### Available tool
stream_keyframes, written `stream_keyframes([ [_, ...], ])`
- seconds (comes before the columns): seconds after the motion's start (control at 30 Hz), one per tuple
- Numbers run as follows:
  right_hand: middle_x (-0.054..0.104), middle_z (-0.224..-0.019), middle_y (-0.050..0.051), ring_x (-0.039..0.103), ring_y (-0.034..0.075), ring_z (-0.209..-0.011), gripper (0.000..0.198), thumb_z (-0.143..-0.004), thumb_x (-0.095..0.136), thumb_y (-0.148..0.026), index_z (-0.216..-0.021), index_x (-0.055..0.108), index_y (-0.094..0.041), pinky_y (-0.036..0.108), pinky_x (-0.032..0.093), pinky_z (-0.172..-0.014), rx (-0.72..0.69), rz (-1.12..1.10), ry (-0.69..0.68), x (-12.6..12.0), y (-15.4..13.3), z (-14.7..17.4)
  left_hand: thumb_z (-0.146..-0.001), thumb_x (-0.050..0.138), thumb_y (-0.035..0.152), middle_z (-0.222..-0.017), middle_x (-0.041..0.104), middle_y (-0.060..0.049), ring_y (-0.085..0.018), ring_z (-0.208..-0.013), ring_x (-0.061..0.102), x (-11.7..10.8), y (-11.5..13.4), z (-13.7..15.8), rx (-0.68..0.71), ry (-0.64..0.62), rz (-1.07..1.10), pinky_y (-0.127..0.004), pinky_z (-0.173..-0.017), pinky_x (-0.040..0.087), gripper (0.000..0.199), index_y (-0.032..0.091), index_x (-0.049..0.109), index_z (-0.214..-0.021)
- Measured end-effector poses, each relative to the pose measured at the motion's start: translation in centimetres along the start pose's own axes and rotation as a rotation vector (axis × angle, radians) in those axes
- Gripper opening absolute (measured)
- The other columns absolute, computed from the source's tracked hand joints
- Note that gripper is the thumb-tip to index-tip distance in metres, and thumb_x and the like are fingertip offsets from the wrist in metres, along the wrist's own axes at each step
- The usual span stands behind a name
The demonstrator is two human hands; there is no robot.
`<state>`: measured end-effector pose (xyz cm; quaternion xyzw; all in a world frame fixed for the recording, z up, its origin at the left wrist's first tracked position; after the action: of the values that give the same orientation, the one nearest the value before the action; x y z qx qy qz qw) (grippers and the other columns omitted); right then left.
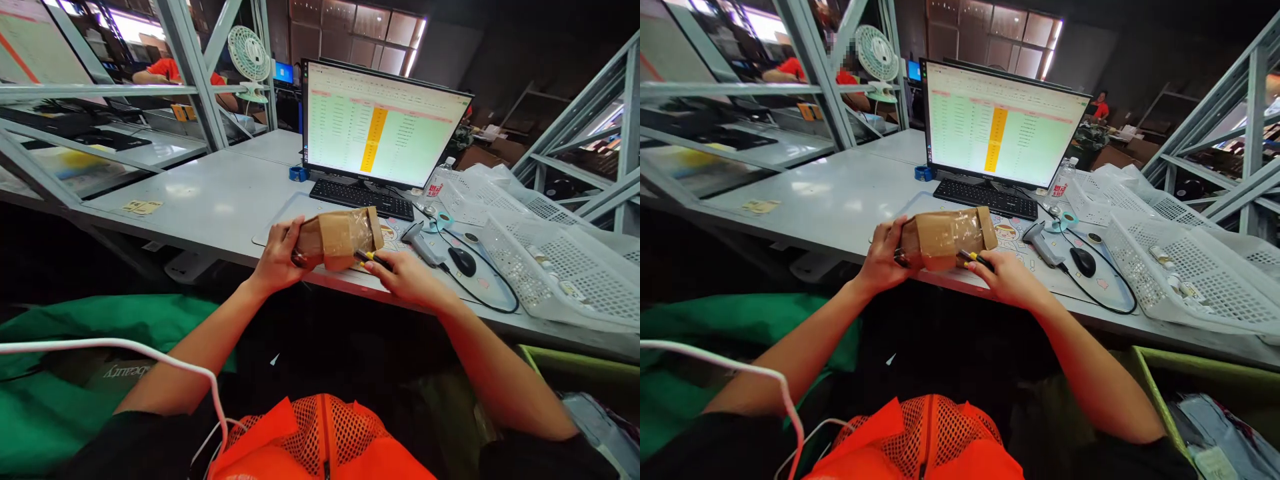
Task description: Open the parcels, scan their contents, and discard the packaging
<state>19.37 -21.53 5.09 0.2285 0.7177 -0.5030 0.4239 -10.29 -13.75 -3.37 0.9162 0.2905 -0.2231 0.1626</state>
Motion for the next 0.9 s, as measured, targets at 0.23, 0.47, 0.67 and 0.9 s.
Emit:
stream_keyframes([
  [0.23,0.068,-0.075,0.01,0.061,0.025,-0.067,0.039,-0.107,0.052,-0.055,-0.098,0.071,-0.022,0.032,0.038,-0.061,0.223,0.555,0.38,-5.1,1.2,-3.1,-0.08,0.084,0.039,-0.14,0.055,-0.019,-0.04,-0.121,0.057,0.6,2.3,-1.0,0.058,-0.001,-0.029,-0.059,-0.107,0.049,0.113,0.026,0.021,-0.173],
  [0.47,0.075,-0.095,0.019,0.074,0.036,-0.086,0.043,-0.113,0.039,-0.05,-0.127,0.066,-0.02,0.038,0.046,-0.069,0.443,0.673,0.222,0.0,0.1,-2.4,-0.082,0.086,0.041,-0.137,0.057,-0.019,-0.041,-0.119,0.059,0.3,3.0,-0.7,0.119,0.018,-0.039,-0.056,-0.104,0.052,0.115,0.028,0.018,-0.174],
  [0.67,0.077,-0.091,0.015,0.073,0.031,-0.08,0.038,-0.112,0.046,-0.051,-0.119,0.07,-0.023,0.033,0.04,-0.064,0.502,0.7,0.086,2.0,2.9,2.3,-0.079,0.087,0.047,-0.135,0.058,-0.018,-0.039,-0.119,0.06,0.1,0.9,-0.5,-0.014,0.04,-0.008,-0.054,-0.106,0.052,0.114,0.024,0.025,-0.172],
  [0.9,0.078,-0.103,0.01,0.068,0.023,-0.078,0.042,-0.113,0.043,-0.055,-0.117,0.07,-0.022,0.031,0.023,-0.06,-0.011,0.795,0.233,-3.7,-1.3,-1.0,-0.071,0.089,0.068,-0.14,0.058,-0.016,-0.038,-0.128,0.059,-0.9,-1.6,-1.4,-0.19,-0.044,0.16,-0.052,-0.113,0.05,0.12,0.024,0.033,-0.168],
])
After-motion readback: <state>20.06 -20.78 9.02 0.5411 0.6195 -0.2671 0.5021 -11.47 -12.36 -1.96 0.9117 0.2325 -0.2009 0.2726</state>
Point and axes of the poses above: each hand's wrist, its own z-axis away from the middle knuckle, its own x-axis out of the palm, y = z × x, the point moved 2 cm from there along -z, towards the middle knuckle
